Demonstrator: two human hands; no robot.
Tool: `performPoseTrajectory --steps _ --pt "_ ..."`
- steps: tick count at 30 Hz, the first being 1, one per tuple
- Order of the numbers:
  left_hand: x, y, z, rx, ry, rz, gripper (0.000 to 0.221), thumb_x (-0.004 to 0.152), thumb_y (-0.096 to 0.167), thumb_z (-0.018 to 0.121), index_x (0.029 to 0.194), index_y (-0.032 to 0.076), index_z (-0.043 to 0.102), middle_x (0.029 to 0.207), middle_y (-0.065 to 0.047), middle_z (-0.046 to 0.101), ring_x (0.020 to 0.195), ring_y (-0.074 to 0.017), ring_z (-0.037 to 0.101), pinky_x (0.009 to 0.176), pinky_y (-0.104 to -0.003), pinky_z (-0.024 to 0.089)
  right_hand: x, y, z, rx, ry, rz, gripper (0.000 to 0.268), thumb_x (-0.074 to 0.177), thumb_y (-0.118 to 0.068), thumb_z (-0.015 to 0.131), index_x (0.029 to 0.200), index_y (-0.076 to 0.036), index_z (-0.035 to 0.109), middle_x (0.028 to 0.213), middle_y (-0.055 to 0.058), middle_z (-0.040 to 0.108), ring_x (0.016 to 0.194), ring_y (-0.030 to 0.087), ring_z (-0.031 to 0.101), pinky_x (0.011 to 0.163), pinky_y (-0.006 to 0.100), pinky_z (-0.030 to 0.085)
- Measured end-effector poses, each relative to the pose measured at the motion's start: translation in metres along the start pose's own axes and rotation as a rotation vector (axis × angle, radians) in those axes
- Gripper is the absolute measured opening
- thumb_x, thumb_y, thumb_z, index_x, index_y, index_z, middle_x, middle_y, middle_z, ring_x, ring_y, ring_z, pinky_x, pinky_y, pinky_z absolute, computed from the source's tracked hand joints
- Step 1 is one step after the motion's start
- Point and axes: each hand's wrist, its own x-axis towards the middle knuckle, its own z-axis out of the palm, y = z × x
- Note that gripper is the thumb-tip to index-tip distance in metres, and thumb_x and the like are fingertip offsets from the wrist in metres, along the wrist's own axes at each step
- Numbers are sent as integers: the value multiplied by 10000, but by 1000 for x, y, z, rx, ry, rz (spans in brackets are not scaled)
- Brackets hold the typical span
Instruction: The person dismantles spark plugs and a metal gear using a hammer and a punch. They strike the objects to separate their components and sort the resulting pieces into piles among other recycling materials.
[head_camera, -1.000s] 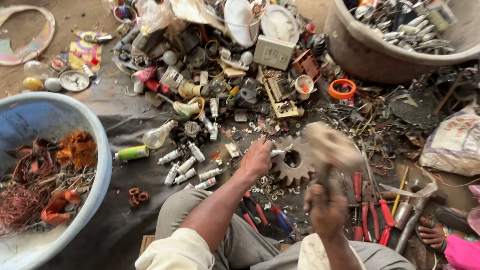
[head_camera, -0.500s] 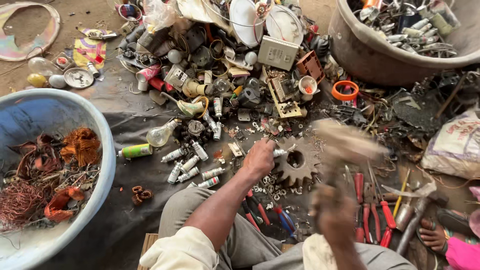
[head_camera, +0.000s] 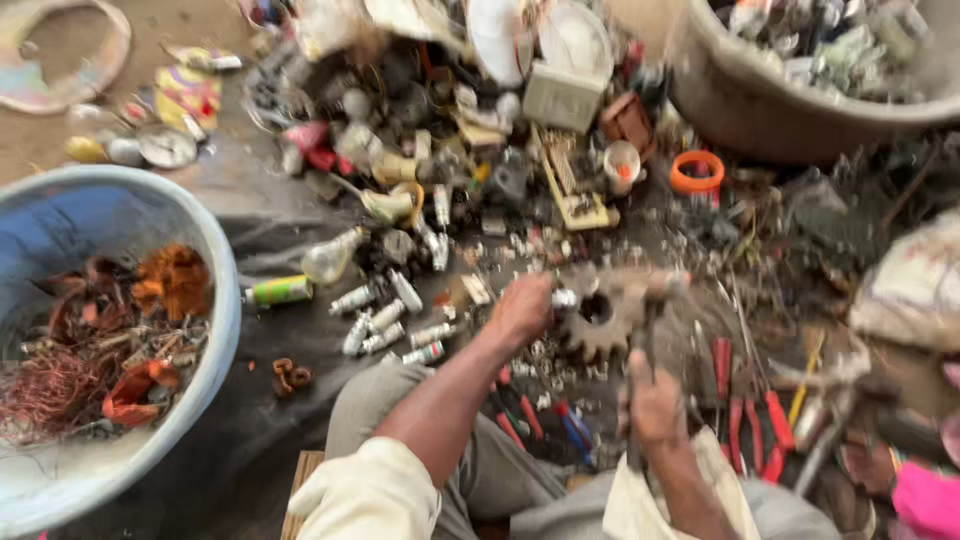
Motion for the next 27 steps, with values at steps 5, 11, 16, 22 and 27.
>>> performPoseTrajectory --steps 5,11,16,22,27 --pt "6 12 -14 -136 -135 -181 309 902 38 532 1108 116 748 984 -223 730 871 -377 730 786 -504 568 -37 -29 -5 259 -64 -502 428 997 -489 577 1014 -61 575 666 33 563 492 124 524 437 285 442" --pt "11 14 -14 -94 -293 -298 248 934 55 540 1057 69 755 951 -208 758 853 -346 764 772 -480 595 -3 23 -3 27 -28 -791 452 1052 -508 642 1023 -59 595 735 33 576 618 105 516 542 271 437" --pt "9 9 -10 -66 -164 -145 408 824 -21 564 1174 115 723 1023 -245 722 914 -392 714 829 -494 564 29 26 16 -604 132 -422 446 1049 -502 624 975 -63 649 665 61 573 581 130 451 522 323 389" --pt "12 11 -14 -35 -193 -160 387 823 43 611 1177 144 732 1070 -208 727 983 -391 705 882 -485 559 -28 -19 -3 171 -81 -626 459 978 -548 588 1031 -92 595 653 12 564 533 83 539 444 250 426" --pt "6 18 -24 -12 -178 -185 354 853 58 619 1176 132 743 1076 -223 726 1005 -398 705 893 -496 557 5 30 20 -205 77 -882 451 1018 -515 573 961 -69 602 654 51 576 510 130 529 449 289 426"
